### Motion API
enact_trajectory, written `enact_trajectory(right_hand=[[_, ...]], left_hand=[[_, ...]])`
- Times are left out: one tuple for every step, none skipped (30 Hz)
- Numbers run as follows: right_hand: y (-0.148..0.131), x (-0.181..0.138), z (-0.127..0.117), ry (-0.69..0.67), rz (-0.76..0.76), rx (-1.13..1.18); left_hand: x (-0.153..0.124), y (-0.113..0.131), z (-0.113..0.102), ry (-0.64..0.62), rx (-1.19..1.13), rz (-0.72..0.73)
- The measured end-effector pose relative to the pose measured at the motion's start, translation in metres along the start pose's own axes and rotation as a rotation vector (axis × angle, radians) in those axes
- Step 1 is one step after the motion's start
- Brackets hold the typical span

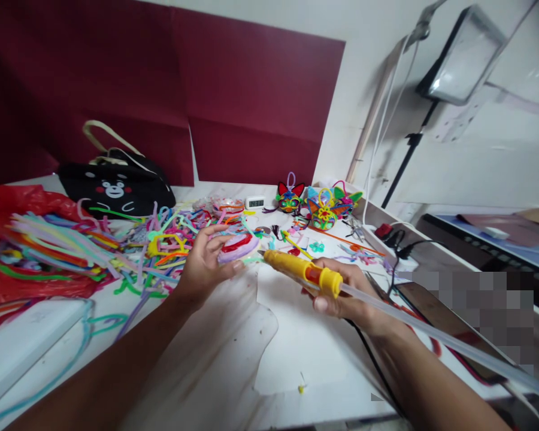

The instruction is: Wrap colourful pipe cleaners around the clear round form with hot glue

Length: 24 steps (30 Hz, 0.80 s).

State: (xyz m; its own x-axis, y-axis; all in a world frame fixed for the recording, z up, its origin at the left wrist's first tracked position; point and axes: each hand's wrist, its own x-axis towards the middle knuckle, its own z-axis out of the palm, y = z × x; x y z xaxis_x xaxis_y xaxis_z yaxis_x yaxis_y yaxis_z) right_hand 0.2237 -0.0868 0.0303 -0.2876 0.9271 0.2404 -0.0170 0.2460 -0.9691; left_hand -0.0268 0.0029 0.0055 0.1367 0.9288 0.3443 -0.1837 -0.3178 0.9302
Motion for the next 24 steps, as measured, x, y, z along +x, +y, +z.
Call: enact_trajectory(right_hand=[[-0.0002, 0.0002, -0.0002, 0.004, 0.001, -0.002], [-0.0003, 0.0003, -0.0004, 0.007, 0.005, -0.005], [-0.0002, 0.0004, -0.0006, 0.011, 0.009, -0.005], [0.0, 0.0005, -0.0008, 0.011, 0.015, -0.006], [0.0004, 0.0004, -0.0011, 0.011, 0.019, -0.004], [0.0008, 0.0004, -0.0014, 0.011, 0.019, 0.0], [0.0013, 0.0003, -0.0018, 0.009, 0.017, 0.003], [0.0019, 0.0001, -0.0022, 0.008, 0.013, 0.007], [0.0025, 0.0001, -0.0028, 0.006, 0.008, 0.009], [0.0031, 0.0, -0.0034, 0.003, 0.002, 0.012], [0.0038, 0.0, -0.0041, 0.001, -0.005, 0.014], [0.0046, 0.0, -0.0048, -0.003, -0.008, 0.015], [0.0054, 0.0001, -0.0055, -0.005, -0.012, 0.015], [0.0062, 0.0002, -0.0062, -0.002, -0.018, 0.014], [0.0069, 0.0003, -0.0068, 0.001, -0.019, 0.012], [0.0075, 0.0003, -0.0073, 0.006, -0.017, 0.009], [0.0079, 0.0002, -0.0076, 0.008, -0.014, 0.006], [0.008, 0.0001, -0.0078, 0.007, -0.01, 0.005], [0.0079, 0.0, -0.0077, 0.004, -0.004, 0.002], [0.0074, -0.0002, -0.0075, 0.0, -0.001, 0.0], [0.0066, -0.0004, -0.007, -0.004, 0.0, -0.002], [0.0057, -0.0006, -0.0064, -0.005, -0.003, -0.004], [0.0046, -0.0007, -0.0056, -0.004, -0.004, -0.006], [0.0034, -0.0008, -0.0049, -0.002, -0.005, -0.007]], left_hand=[[-0.0003, 0.0003, 0.0, -0.002, -0.005, -0.008], [-0.0006, 0.0005, -0.0001, -0.006, -0.01, -0.012], [-0.0009, 0.0006, -0.0002, -0.013, -0.014, -0.014], [-0.001, 0.0006, -0.0003, -0.02, -0.017, -0.016], [-0.0011, 0.0006, -0.0004, -0.025, -0.02, -0.017], [-0.0012, 0.0005, -0.0005, -0.027, -0.023, -0.017], [-0.0012, 0.0004, -0.0006, -0.028, -0.026, -0.017], [-0.0011, 0.0002, -0.0007, -0.025, -0.03, -0.015], [-0.0011, 0.0, -0.0008, -0.024, -0.034, -0.015], [-0.001, -0.0001, -0.0009, -0.023, -0.038, -0.015], [-0.001, -0.0003, -0.0011, -0.025, -0.042, -0.015], [-0.001, -0.0005, -0.0014, -0.026, -0.045, -0.013], [-0.001, -0.0007, -0.0016, -0.029, -0.049, -0.011], [-0.001, -0.0009, -0.002, -0.032, -0.052, -0.009], [-0.0009, -0.0011, -0.0023, -0.036, -0.057, -0.007], [-0.0008, -0.0012, -0.0025, -0.04, -0.062, -0.005], [-0.0008, -0.0013, -0.0027, -0.044, -0.067, -0.004], [-0.0008, -0.0012, -0.0028, -0.046, -0.072, -0.004], [-0.0008, -0.001, -0.0028, -0.047, -0.076, -0.004], [-0.0009, -0.0009, -0.0027, -0.048, -0.079, -0.004], [-0.0009, -0.0007, -0.0026, -0.049, -0.082, -0.006], [-0.001, -0.0007, -0.0026, -0.051, -0.084, -0.006], [-0.001, -0.0009, -0.0027, -0.054, -0.085, -0.006], [-0.0009, -0.0012, -0.0029, -0.059, -0.083, -0.006]])
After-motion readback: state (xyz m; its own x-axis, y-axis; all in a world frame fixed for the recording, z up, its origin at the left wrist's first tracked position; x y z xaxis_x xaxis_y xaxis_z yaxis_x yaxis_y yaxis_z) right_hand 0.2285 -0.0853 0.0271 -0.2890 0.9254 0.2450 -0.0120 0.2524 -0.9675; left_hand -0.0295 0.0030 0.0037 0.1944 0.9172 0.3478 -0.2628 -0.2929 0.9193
